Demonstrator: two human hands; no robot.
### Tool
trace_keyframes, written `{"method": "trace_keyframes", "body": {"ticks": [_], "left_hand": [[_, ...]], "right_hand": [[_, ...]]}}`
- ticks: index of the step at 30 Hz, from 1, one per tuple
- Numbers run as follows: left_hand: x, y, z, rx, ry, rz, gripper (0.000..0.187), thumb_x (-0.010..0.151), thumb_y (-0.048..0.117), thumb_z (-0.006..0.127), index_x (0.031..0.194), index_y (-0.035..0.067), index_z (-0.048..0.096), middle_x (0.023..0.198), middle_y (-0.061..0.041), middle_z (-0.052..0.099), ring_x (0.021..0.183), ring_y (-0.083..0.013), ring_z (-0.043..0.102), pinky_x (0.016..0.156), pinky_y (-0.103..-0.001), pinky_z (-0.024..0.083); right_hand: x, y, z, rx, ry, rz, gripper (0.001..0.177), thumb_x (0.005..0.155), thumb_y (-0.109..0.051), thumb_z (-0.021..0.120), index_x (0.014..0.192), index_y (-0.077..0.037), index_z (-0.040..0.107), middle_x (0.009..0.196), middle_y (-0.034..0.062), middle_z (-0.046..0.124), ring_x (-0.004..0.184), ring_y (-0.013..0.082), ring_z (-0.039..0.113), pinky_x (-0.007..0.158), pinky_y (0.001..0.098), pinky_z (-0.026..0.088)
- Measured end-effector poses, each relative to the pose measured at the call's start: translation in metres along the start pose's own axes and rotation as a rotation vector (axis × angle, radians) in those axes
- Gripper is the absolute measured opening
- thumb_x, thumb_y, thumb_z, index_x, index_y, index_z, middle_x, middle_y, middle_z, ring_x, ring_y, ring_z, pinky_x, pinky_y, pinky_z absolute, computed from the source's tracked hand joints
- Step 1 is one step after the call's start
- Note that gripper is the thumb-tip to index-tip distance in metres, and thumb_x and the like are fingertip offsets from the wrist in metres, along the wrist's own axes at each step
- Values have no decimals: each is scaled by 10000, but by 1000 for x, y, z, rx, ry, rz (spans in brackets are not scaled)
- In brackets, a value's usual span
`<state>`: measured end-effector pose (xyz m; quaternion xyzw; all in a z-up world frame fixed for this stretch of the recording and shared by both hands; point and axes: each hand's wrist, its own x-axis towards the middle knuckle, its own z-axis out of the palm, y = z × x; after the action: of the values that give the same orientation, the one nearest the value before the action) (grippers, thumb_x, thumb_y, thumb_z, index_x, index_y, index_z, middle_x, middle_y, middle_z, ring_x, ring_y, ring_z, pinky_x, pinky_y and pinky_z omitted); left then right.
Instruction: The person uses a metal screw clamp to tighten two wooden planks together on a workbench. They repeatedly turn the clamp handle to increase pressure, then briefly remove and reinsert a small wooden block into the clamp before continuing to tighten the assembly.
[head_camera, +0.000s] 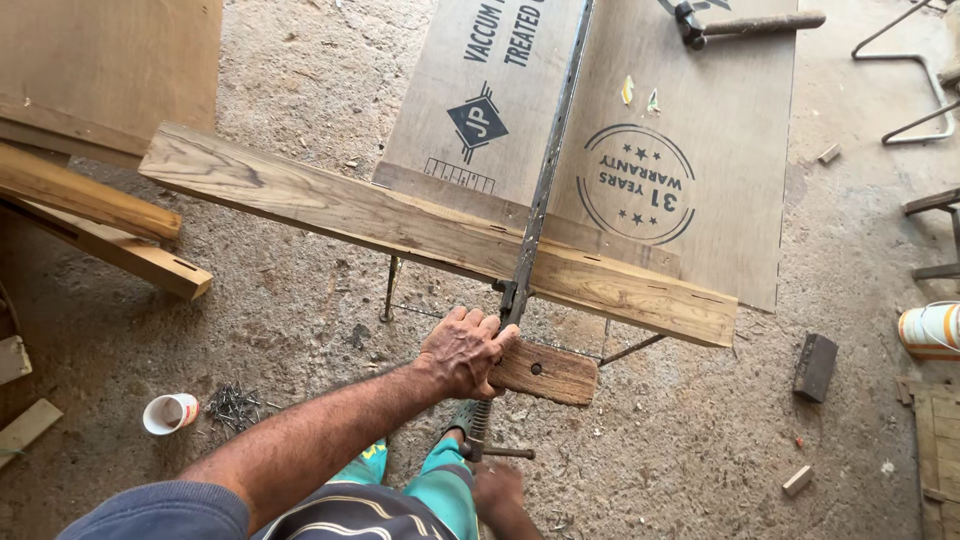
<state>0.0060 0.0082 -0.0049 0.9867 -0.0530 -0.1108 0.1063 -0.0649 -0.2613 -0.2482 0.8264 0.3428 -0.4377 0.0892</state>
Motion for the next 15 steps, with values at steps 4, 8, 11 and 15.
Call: {"method": "trace_keyframes", "body": {"ticks": [4,8,11,15], "left_hand": [[0,1,-2,-14,-18,-10,942,706,708,803,1365,103,507,1066,-112,604,1012,-267,587,866,-427,457],[-1,1,1,-12,11,-10,938,694,716,799,1356,117,513,1065,-112,609,1011,-265,592,862,-430,457],[-1,2,2,0,7,-7,927,701,716,798,1352,119,514,1065,-113,610,1006,-267,596,850,-428,461],[-1,2,1,0,19,-21,991,670,746,806,1370,117,497,1042,-122,612,994,-273,595,848,-427,464]], "right_hand": [[-42,33,-9,960,52,488,709,986,-198,744,1563,-110,343,1532,248,459,1341,390,543,1153,496,439],[-53,25,-31,1370,321,395,875,901,42,635,1619,-221,211,1599,204,325,1270,389,595,974,446,624],[-37,12,-36,1357,323,239,890,836,100,576,1618,-210,286,1564,201,394,1200,341,627,885,358,661],[6,-18,-26,1401,89,59,755,882,37,629,1574,-123,373,1435,272,605,1118,310,675,900,349,612]]}}
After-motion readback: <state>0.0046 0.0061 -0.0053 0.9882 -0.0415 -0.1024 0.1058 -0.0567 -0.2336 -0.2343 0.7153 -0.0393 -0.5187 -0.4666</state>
